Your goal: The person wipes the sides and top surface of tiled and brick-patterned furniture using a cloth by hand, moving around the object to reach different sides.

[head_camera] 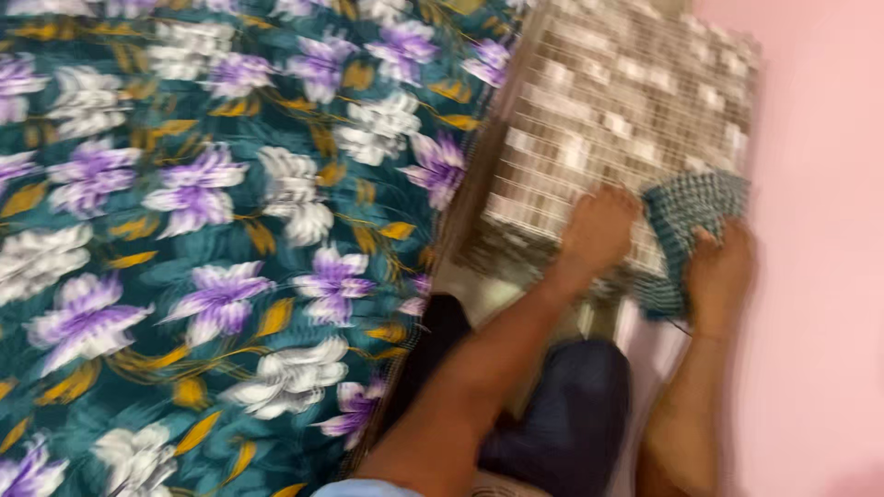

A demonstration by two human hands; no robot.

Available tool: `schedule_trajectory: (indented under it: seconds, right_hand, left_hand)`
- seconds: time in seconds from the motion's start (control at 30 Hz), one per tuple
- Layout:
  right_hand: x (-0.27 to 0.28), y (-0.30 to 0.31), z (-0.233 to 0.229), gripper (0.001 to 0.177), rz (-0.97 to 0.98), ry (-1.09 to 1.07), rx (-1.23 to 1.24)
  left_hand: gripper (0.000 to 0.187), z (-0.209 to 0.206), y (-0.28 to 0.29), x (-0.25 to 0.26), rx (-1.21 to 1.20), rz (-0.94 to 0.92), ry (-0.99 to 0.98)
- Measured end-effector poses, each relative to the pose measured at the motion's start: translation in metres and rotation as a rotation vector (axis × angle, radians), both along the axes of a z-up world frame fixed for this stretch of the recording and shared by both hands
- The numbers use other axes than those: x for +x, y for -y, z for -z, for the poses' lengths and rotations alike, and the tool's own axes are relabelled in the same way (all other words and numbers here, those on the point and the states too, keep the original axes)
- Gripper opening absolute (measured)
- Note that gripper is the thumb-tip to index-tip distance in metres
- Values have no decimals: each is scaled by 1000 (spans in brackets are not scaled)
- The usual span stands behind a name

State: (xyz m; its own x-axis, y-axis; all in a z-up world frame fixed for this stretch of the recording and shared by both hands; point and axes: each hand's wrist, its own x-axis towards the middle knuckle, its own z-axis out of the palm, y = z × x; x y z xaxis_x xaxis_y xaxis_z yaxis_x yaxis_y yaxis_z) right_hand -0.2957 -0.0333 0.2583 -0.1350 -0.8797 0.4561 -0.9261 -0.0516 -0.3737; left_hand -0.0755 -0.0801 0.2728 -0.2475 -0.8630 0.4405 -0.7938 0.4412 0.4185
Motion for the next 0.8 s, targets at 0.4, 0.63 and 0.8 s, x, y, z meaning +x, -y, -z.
schedule_trajectory:
  seconds: [0.4,0.63,0.8]
  right_hand:
    - [125,-21,149,76,550,807,-653]
    - [132,-6,274,69,794,1939,30]
    - [128,-5,289,61,617,2206,240]
  left_hand:
    - [27,-19,-14,14,23,85,-43]
    - [30,-13,-13,10,10,81,-66]
    - [29,-15,-10,9,-14,61,-79]
